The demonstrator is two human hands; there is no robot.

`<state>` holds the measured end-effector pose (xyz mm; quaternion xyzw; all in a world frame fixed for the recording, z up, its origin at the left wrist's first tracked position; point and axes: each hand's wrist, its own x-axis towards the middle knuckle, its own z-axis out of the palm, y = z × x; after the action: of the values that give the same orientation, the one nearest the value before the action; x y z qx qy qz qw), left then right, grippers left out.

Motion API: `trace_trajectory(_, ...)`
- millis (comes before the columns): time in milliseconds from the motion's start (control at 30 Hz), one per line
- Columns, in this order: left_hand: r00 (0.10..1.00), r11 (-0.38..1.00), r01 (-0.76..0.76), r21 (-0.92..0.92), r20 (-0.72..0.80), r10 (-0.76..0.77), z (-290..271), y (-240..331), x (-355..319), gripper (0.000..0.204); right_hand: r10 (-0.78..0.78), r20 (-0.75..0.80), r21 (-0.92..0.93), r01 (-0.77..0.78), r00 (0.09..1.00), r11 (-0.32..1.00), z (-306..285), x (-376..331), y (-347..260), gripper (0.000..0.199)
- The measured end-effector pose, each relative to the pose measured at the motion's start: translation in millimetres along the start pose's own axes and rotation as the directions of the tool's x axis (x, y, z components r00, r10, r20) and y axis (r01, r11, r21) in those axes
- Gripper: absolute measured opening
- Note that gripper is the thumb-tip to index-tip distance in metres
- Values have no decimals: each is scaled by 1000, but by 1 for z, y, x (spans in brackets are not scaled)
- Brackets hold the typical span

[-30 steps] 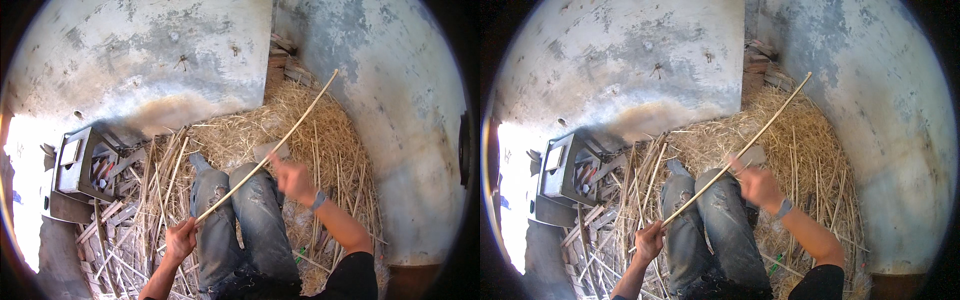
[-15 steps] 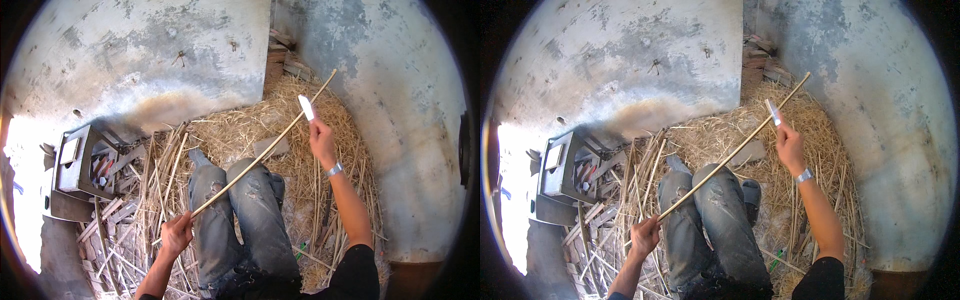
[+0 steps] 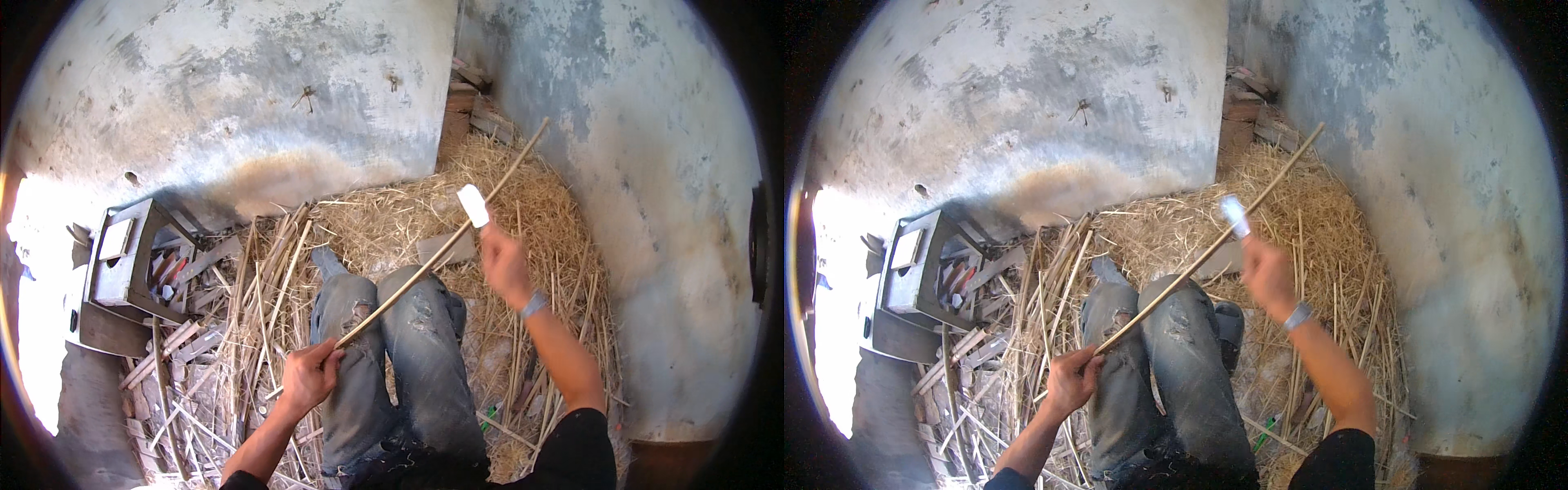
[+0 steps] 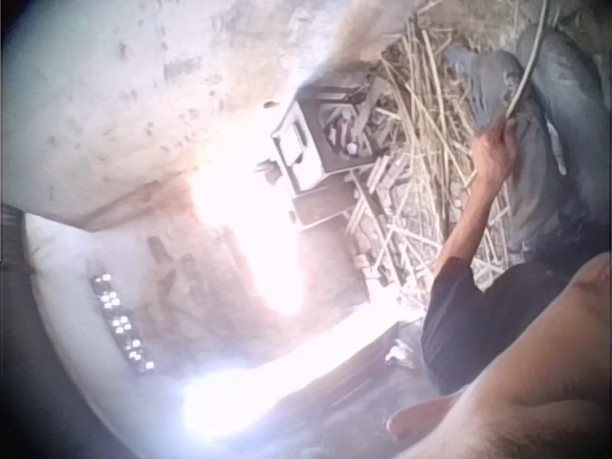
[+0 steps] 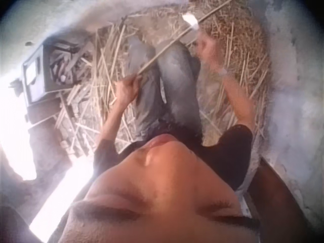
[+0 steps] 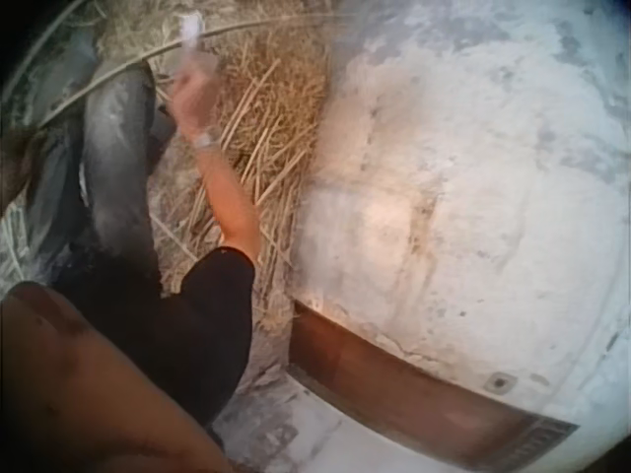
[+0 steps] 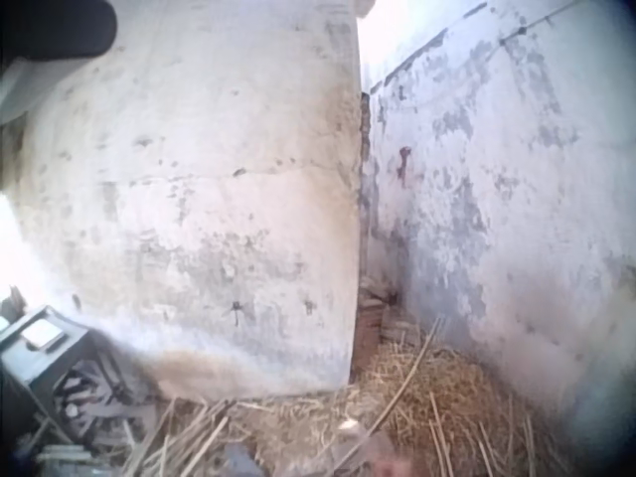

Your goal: The person whittles and shapes a long thin bamboo stick using a small folding knife and then a large machete-like blade, removing thin strips of wood.

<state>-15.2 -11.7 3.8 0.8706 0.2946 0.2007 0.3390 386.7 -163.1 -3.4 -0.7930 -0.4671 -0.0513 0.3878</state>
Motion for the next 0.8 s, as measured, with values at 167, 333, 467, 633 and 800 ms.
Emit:
trace_trajectory(167, 998, 999, 42, -14, -34, -43, -1, 7, 0, 19, -261, 173, 140, 238, 950, 961, 15, -27, -86, 33)
trace_trajectory(333, 999, 1000, -7, 30, -43, 8, 4, 33, 18, 16, -25, -23, 50, 26, 999, 998, 6, 11, -11, 49)
trace_trajectory(467, 998, 998, 56, 17, -34, -55, 19, 40, 29, 23, -281, 245, 120, 259, 928, 958, 24, -34, -87, 52)
trace_trajectory(633, 996, 998, 59, -23, -59, -60, 34, 50, 45, 12, -88, 140, 31, 85, 986, 996, 7, -2, -29, 54)
trace_trajectory(800, 996, 999, 51, 15, -73, -50, 44, 64, 58, 13, -227, 253, 141, 197, 940, 970, 25, -46, -67, 36)
